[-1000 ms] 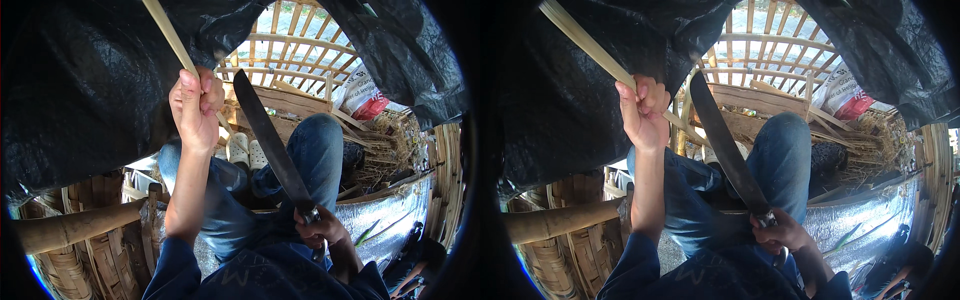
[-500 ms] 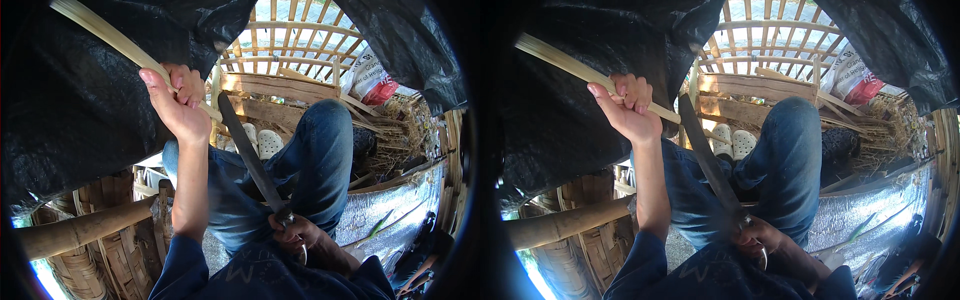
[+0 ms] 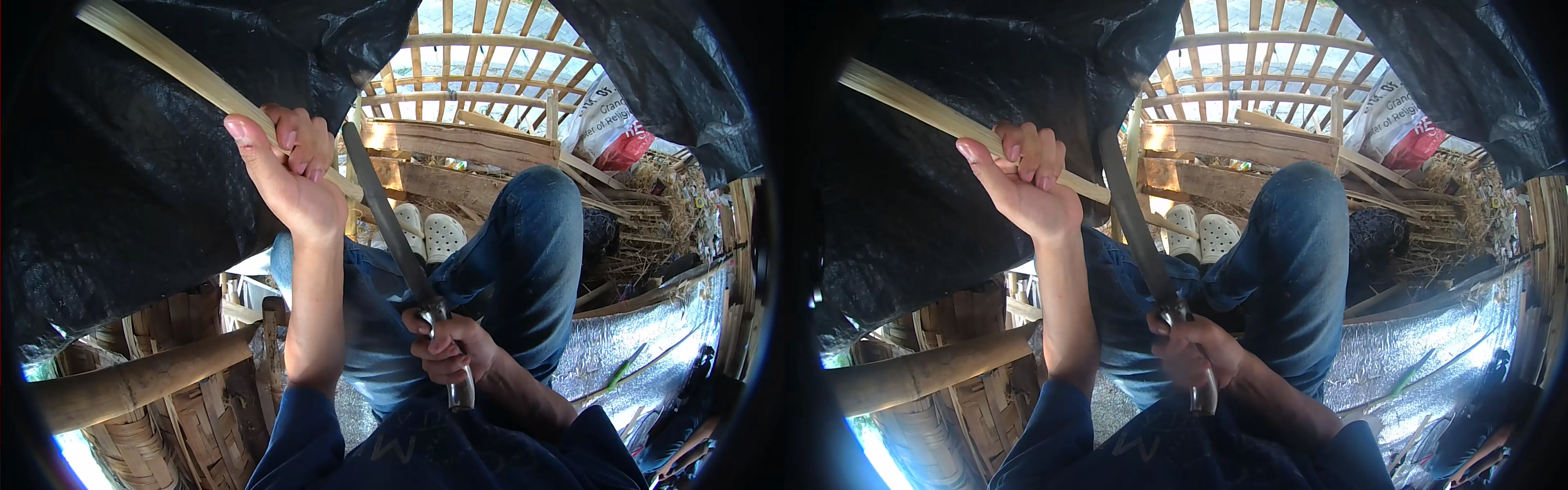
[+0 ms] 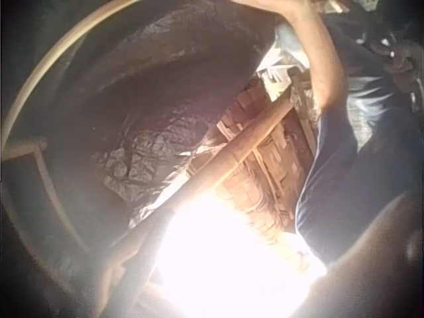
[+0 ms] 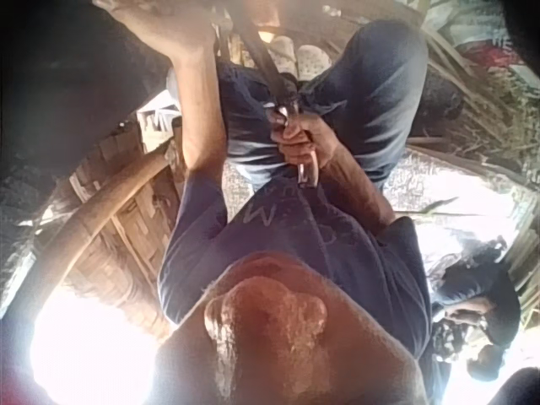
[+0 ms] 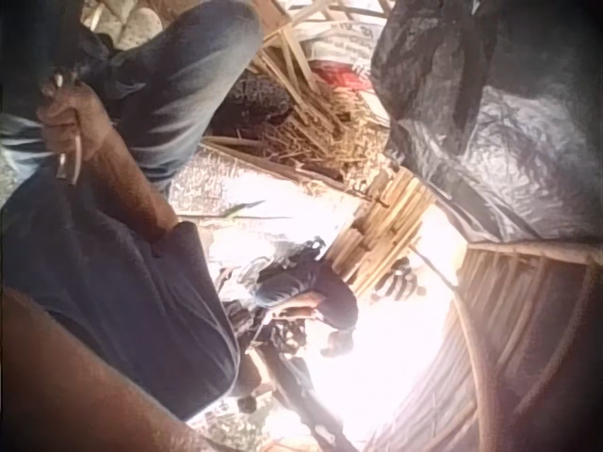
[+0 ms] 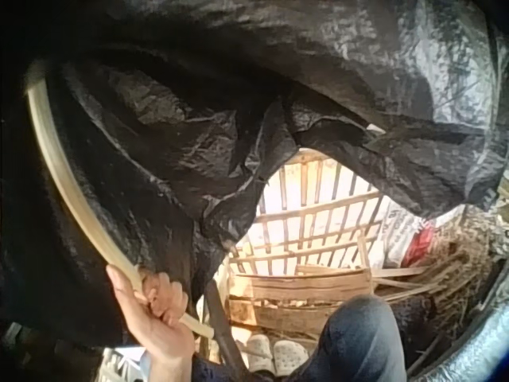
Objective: Shaving a bamboo strip with a machete.
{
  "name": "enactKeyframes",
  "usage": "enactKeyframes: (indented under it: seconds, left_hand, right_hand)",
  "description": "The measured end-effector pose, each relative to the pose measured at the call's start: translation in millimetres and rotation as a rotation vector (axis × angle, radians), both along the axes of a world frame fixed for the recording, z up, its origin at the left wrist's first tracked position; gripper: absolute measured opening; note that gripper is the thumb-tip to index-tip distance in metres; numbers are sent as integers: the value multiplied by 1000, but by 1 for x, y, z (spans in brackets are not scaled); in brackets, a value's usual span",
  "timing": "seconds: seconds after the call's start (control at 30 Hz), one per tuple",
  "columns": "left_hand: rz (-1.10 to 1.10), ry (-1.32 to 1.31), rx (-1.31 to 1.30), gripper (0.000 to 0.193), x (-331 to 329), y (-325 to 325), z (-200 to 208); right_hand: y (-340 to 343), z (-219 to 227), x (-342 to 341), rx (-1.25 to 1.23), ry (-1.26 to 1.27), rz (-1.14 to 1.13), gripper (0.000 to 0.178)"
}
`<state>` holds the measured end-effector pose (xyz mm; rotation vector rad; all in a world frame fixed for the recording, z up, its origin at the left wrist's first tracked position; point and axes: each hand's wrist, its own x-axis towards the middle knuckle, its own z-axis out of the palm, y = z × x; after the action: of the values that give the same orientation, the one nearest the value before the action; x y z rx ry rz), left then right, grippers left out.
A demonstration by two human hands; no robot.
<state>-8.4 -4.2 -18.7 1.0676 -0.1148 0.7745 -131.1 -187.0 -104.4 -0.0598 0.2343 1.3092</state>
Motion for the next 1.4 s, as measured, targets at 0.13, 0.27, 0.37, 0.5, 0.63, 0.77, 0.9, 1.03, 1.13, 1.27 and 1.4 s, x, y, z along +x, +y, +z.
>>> enactKeyframes:
  seconds: [0.13, 0.27, 0.37, 0.5, 0.63, 0.77, 0.9, 1.03, 1.13, 1.27, 1.4]
  left_hand:
    - [8, 5, -14, 54, 1, -3, 1]
    - [77, 1, -7, 53, 3, 6, -3]
    - [135, 15, 3, 52, 2, 5, -2]
    - [70, 27, 17, 50, -4, -17, 1]
    - [17, 32, 72, 50, -5, -17, 1]
    - [-5, 22, 83, 50, -8, -16, -3]
    - [21, 13, 71, 49, -7, -15, -1]
    - [7, 12, 67, 49, -7, -13, -1]
    - [3, 22, 55, 49, -4, -13, 0]
    - [31, 29, 66, 49, -5, -10, -2]
    - [4, 36, 6, 49, -2, -18, 1]
  right_hand:
    - [16, -3, 21, 50, 33, 25, 19]
    - [19, 1, 5, -111, 23, 38, 17]
    - [5, 11, -22, -95, 78, 90, 20]
    - [13, 22, -6, -183, 93, 54, 18]
    - [31, -2, 38, -68, -35, 31, 16]
    - [29, -11, 38, -2, -50, 61, 12]
    - [10, 15, -7, -96, 62, 95, 11]
    - [20, 24, -4, -142, -6, 52, 14]
    - [39, -2, 32, -98, -75, 40, 14]
    - [46, -9, 48, -75, -105, 56, 14]
    - [13, -9, 11, -46, -82, 49, 11]
